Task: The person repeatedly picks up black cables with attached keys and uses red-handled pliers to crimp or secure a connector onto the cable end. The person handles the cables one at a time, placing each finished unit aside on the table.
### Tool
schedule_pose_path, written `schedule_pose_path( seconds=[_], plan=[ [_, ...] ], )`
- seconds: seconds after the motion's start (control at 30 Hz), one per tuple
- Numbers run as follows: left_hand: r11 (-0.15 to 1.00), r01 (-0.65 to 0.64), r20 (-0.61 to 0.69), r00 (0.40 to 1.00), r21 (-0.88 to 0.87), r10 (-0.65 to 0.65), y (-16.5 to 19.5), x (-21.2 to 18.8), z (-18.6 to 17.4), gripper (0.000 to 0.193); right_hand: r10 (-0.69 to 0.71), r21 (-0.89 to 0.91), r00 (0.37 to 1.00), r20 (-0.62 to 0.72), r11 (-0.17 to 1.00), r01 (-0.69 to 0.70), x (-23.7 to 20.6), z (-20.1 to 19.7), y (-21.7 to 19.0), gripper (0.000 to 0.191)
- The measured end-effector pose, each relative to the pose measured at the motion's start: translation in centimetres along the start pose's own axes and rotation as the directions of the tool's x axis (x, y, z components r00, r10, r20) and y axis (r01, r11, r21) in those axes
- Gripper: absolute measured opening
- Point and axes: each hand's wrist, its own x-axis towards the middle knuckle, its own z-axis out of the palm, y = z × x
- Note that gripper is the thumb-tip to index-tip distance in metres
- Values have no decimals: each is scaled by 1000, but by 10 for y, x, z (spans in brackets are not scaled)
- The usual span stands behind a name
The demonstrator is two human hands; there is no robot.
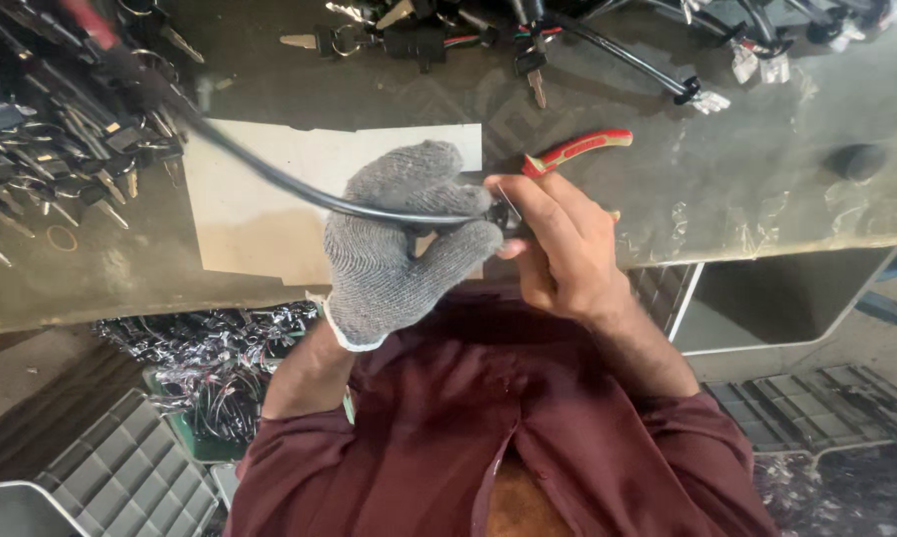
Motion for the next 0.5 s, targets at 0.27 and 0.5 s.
schedule_pose_path(
  seconds=[0.27,0.5],
  plan=[
    [965,83,67,995,-247,-68,-7,0,5,28,71,-41,997,25,997,-70,-3,-1,0,37],
    [976,-88,233,963,-197,134,-41,-11,3,36,112,287,990,89,949,-133,-12,4,3,37]
  ],
)
